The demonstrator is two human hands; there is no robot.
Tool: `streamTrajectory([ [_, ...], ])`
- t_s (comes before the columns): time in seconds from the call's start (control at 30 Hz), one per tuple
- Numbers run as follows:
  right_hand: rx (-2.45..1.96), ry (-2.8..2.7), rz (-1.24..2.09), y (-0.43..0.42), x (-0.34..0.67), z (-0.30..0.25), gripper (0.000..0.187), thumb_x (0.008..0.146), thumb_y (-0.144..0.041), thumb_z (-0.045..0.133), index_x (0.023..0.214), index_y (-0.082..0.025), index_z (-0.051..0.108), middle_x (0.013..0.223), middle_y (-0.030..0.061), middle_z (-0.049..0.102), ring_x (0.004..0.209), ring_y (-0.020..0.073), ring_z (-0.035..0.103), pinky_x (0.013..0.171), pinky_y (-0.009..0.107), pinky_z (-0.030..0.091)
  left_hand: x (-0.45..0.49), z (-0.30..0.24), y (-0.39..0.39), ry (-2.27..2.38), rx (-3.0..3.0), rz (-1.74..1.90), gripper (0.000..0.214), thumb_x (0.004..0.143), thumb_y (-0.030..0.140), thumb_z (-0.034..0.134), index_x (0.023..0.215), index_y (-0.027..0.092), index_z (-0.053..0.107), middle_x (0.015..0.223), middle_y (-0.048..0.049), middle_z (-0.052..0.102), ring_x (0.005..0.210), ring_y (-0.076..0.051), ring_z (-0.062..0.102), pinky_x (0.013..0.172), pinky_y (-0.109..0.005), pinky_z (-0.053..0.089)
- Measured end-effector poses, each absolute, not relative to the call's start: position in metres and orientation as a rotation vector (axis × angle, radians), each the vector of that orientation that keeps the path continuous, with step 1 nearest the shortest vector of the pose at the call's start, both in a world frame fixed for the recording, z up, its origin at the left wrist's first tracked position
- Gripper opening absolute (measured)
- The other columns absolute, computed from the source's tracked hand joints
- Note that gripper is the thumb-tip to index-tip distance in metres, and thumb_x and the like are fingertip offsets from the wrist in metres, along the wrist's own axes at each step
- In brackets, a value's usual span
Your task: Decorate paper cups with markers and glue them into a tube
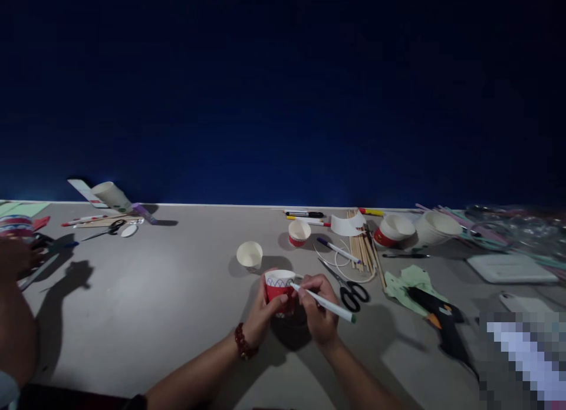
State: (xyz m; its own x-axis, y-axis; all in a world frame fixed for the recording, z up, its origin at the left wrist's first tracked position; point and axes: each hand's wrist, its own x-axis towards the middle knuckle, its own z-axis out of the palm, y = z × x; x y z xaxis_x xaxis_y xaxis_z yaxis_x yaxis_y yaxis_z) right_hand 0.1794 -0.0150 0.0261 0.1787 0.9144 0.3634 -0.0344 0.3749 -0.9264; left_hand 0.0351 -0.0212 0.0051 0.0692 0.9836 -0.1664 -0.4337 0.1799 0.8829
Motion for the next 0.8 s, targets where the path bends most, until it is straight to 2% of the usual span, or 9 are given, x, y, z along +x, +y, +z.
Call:
streamTrajectory([
  [0.17, -0.998, -1.196, 0.864, -0.016, 0.182, 0.018, 0.010, 0.094, -0.025, 0.065, 0.084, -0.025, 0.063, 0.071, -0.0003, 0.063, 0.063, 0.0181, 0.060, 0.060, 0.030, 0.050, 0.032, 0.001, -0.025, 0.960, 0.776, 1.218, 0.074, 0.074, 0.046, 0.092, 0.137, 0.023, 0.061, 0.119, -0.0088, 0.072, 0.105, -0.028, 0.069, 0.090, -0.038, 0.059],
  [0.63, -1.015, -1.210, 0.857, -0.017, 0.184, 0.011, 0.008, 0.094, -0.027, 0.066, 0.087, -0.024, 0.064, 0.073, 0.0009, 0.065, 0.066, 0.0194, 0.062, 0.062, 0.031, 0.052, 0.033, -0.006, -0.025, 0.975, 0.787, 1.218, 0.075, 0.074, 0.045, 0.092, 0.138, 0.023, 0.060, 0.121, -0.0088, 0.071, 0.108, -0.027, 0.066, 0.097, -0.037, 0.054],
  [0.8, -1.043, -1.223, 0.831, -0.016, 0.183, 0.012, 0.009, 0.095, -0.029, 0.065, 0.087, -0.025, 0.063, 0.072, 0.0005, 0.064, 0.067, 0.0192, 0.063, 0.062, 0.031, 0.052, 0.031, -0.005, -0.025, 0.991, 0.828, 1.206, 0.073, 0.077, 0.045, 0.089, 0.140, 0.023, 0.058, 0.125, -0.0083, 0.071, 0.112, -0.027, 0.066, 0.100, -0.037, 0.052],
])
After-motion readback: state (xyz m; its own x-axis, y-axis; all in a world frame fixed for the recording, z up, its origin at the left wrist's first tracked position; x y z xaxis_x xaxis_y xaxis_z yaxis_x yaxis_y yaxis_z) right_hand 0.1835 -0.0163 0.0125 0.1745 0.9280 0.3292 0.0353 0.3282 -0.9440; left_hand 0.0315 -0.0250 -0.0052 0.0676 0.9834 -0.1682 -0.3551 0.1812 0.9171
